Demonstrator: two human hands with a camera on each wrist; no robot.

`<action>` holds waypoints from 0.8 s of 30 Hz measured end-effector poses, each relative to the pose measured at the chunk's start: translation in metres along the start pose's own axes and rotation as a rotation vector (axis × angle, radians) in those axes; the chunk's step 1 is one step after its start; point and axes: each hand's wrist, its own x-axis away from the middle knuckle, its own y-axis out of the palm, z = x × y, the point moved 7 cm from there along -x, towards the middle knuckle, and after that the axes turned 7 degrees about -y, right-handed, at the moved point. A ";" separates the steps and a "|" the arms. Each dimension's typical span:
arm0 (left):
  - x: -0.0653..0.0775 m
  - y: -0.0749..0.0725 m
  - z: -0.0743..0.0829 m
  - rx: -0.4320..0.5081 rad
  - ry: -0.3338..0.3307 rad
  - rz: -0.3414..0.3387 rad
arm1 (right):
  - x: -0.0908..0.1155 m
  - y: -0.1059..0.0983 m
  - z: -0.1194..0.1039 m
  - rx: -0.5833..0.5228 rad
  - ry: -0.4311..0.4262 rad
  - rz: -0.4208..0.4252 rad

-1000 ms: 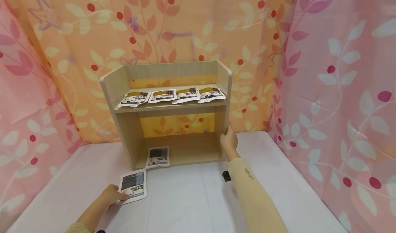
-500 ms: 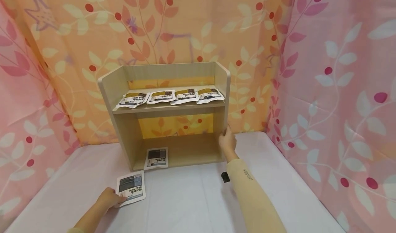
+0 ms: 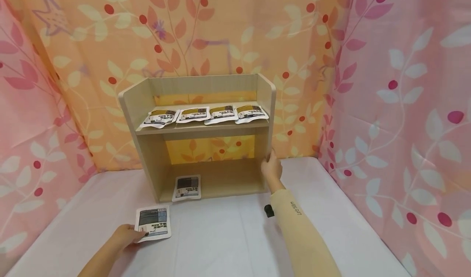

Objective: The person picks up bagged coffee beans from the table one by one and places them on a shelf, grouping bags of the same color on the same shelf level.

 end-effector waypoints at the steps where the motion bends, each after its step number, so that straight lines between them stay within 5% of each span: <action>1: 0.001 0.000 0.000 0.058 -0.003 -0.019 | 0.000 0.000 0.000 0.001 0.001 -0.002; 5: 0.006 0.002 0.004 0.267 0.013 -0.086 | 0.000 0.000 0.003 -0.001 0.002 0.000; 9: 0.011 0.001 0.006 0.369 0.032 -0.120 | 0.000 0.000 0.005 0.006 0.003 0.006; 24: 0.031 0.000 0.031 0.446 0.111 -0.144 | -0.002 0.001 0.002 0.007 0.006 0.002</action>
